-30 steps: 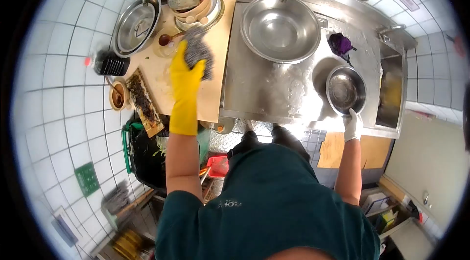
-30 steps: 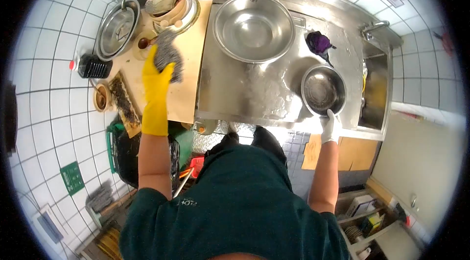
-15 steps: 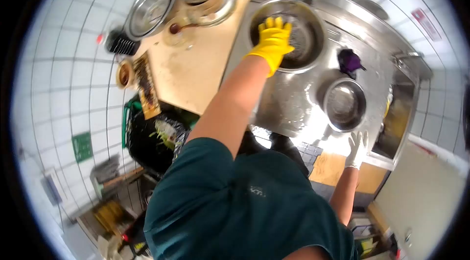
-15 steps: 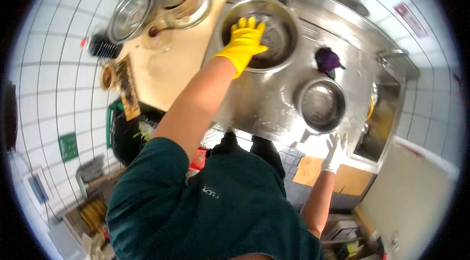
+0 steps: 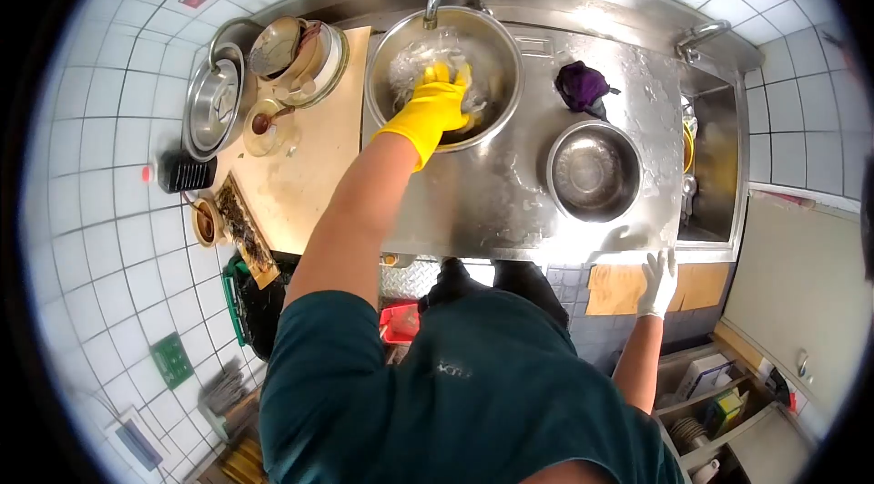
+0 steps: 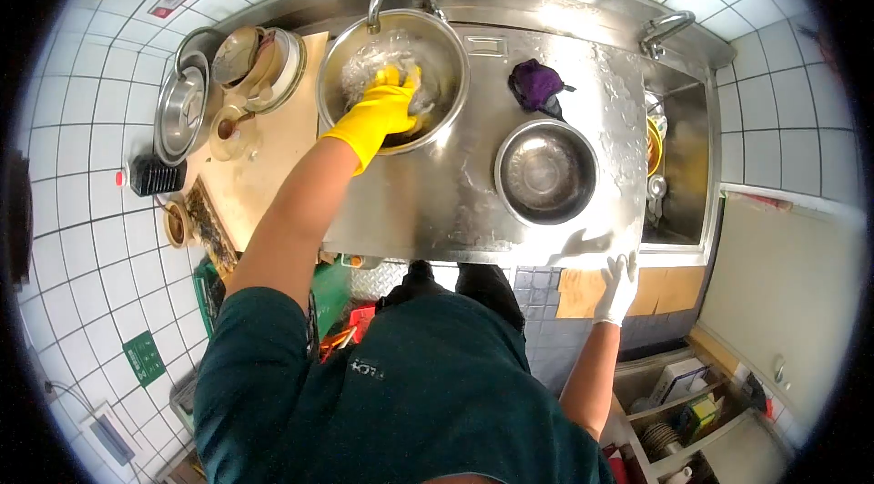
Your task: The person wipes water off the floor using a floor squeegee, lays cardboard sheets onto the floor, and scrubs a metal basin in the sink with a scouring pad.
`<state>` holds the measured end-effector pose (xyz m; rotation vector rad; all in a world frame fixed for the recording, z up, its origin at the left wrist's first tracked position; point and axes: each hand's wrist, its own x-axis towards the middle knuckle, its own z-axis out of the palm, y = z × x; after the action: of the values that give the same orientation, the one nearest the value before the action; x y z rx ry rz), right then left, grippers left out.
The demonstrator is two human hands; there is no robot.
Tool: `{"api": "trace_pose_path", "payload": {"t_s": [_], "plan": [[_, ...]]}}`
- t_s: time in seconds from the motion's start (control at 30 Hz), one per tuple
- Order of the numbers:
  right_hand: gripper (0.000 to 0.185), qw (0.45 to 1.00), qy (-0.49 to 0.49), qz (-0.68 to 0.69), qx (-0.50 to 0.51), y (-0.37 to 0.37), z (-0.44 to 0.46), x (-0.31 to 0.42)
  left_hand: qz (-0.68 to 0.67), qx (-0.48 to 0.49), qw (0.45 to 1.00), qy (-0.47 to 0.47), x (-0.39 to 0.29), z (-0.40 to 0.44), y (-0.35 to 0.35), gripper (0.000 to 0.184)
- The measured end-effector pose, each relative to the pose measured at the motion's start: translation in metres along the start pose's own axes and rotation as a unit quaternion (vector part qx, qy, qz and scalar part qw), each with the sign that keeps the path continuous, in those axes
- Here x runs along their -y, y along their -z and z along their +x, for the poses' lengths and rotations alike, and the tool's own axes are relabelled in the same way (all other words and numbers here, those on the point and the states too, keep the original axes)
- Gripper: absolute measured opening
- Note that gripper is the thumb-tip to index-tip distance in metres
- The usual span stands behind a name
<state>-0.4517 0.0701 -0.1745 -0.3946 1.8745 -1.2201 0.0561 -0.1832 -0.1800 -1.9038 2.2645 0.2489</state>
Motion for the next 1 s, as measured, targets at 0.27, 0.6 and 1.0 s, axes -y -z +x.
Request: {"api": "trace_pose_path", "payload": {"t_s": [0.27, 0.6, 1.0], "plan": [[0.059, 1.000, 0.006, 0.011, -0.001, 0.008, -0.006, 0.006, -0.003, 0.013, 0.999, 0.039, -0.006, 0.006, 0.010, 0.094], [0.056, 1.000, 0.010, 0.001, -0.012, 0.013, -0.014, 0.006, -0.258, 0.009, 0.959, 0.113, 0.053, 0.042, -0.023, 0.058], [0.056, 1.000, 0.007, -0.007, -0.014, 0.016, -0.004, 0.003, -0.679, 0.043, 0.693, 0.238, 0.123, 0.043, -0.045, 0.031]]}}
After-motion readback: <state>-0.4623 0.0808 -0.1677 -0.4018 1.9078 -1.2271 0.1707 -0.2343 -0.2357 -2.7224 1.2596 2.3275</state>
